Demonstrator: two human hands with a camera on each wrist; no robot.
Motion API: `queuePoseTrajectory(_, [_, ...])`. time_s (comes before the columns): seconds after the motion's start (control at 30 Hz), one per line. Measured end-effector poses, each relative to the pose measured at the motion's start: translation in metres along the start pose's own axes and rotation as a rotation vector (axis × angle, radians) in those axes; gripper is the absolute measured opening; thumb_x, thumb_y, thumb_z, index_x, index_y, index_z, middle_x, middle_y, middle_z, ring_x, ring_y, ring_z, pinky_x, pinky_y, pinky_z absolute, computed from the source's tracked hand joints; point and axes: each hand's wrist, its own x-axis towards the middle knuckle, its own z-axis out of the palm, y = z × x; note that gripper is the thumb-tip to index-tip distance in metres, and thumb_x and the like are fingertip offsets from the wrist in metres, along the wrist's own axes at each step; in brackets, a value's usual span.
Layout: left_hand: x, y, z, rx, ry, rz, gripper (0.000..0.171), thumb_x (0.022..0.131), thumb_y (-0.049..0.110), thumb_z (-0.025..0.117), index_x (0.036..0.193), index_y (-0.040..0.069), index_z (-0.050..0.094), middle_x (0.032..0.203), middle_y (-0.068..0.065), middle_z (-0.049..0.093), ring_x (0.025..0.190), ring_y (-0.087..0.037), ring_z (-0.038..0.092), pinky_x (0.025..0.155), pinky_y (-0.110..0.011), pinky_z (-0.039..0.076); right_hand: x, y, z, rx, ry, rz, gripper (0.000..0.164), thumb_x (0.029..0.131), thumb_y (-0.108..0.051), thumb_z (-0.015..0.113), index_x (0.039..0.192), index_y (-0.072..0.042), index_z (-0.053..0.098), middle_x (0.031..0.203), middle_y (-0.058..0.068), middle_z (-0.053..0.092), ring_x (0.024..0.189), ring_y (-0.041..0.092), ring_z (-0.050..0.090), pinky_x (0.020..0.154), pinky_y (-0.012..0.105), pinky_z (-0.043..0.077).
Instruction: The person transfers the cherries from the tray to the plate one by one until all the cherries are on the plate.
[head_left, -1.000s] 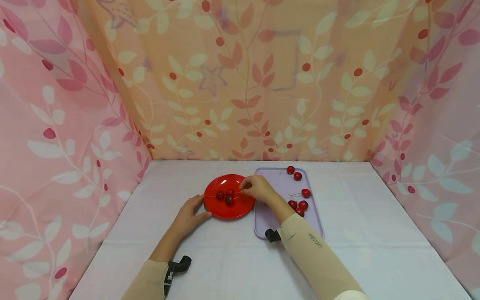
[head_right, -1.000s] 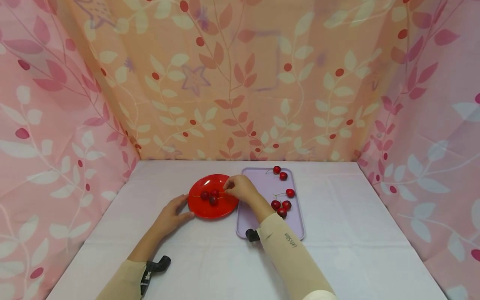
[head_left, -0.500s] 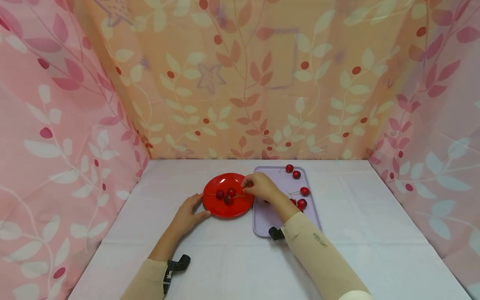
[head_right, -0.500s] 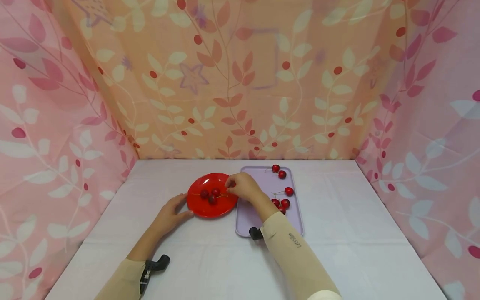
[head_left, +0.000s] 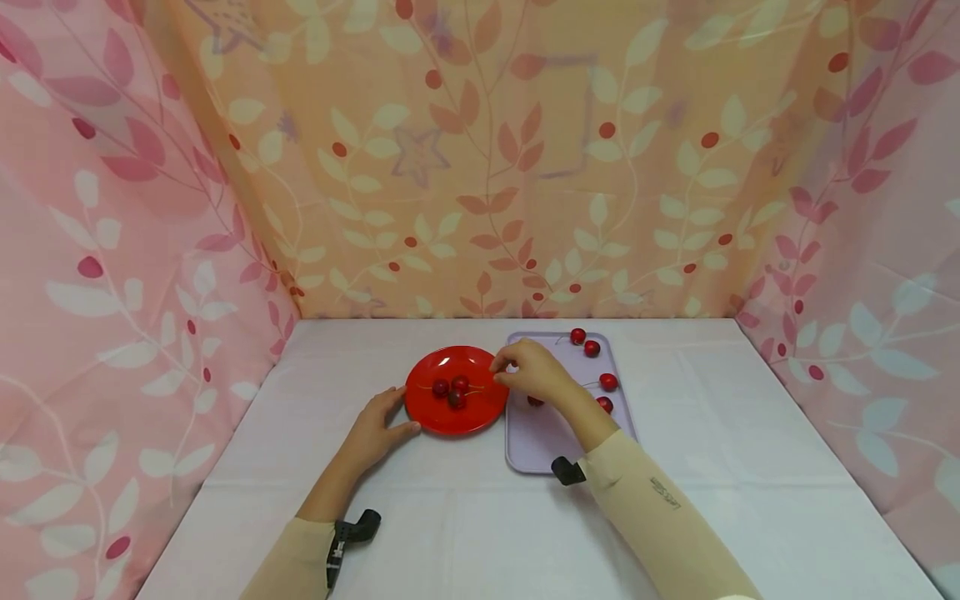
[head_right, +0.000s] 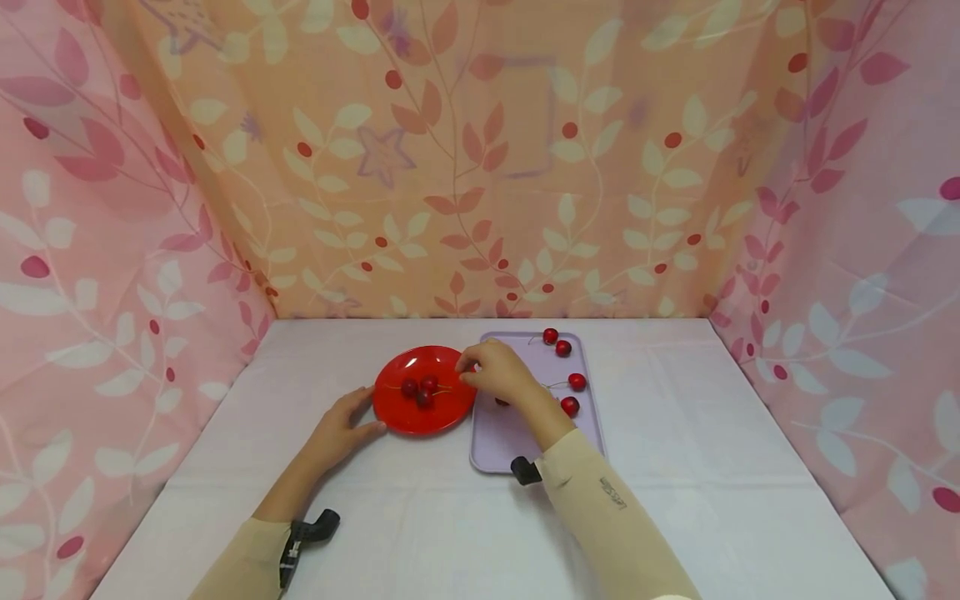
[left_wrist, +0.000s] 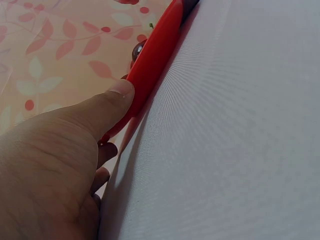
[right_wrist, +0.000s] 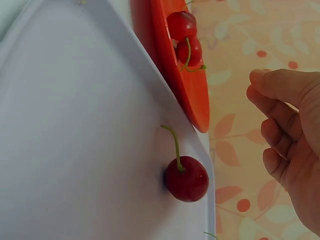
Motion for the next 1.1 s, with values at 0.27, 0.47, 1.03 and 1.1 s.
queuePoseTrajectory(0.27, [0.000,-0.002,0.001,0.005,0.005,0.007,0.086,0.088,0.045,0.079,0.158,0.014,0.041,0.161,-0.014,0.041,0.151,-0.038,0.032,0.118,-0.064,0.032,-0.021,0.003,-0.015,0.020,0.068,-0.002,0.014,0.092,-0.022,0.078,0.104,-0.017,0.079,0.094,-0.011,0.070,0.108,0.032,0.059,0.093,0.042,0.051])
queuePoseTrajectory(0.47, [0.001,-0.004,0.001,-0.010,0.010,0.031,0.085,0.088,0.044,0.080,0.157,0.012,0.042,0.160,-0.014,0.043,0.152,-0.037,0.032,0.120,-0.062,0.030,-0.039,0.009,-0.025,0.017,0.121,-0.051,0.012,0.090,-0.019,0.078,0.102,-0.015,0.079,0.094,-0.009,0.074,0.104,0.032,0.060,0.091,0.042,0.049])
queuePoseTrajectory(1.03, [0.003,-0.007,0.001,-0.004,0.007,0.049,0.086,0.087,0.043,0.081,0.157,0.010,0.042,0.160,-0.016,0.043,0.151,-0.038,0.032,0.120,-0.062,0.029,-0.088,0.030,-0.040,0.017,0.262,-0.006,0.009,0.088,-0.020,0.080,0.097,-0.023,0.078,0.099,-0.008,0.071,0.101,0.022,0.059,0.090,0.042,0.050])
queuePoseTrajectory(1.1, [0.002,-0.008,0.001,-0.008,0.006,0.046,0.086,0.087,0.043,0.081,0.157,0.010,0.042,0.160,-0.016,0.043,0.151,-0.038,0.032,0.120,-0.061,0.029,-0.093,0.033,-0.041,0.026,0.274,0.010,0.010,0.089,-0.020,0.080,0.098,-0.021,0.079,0.100,-0.006,0.071,0.101,0.022,0.059,0.089,0.043,0.050])
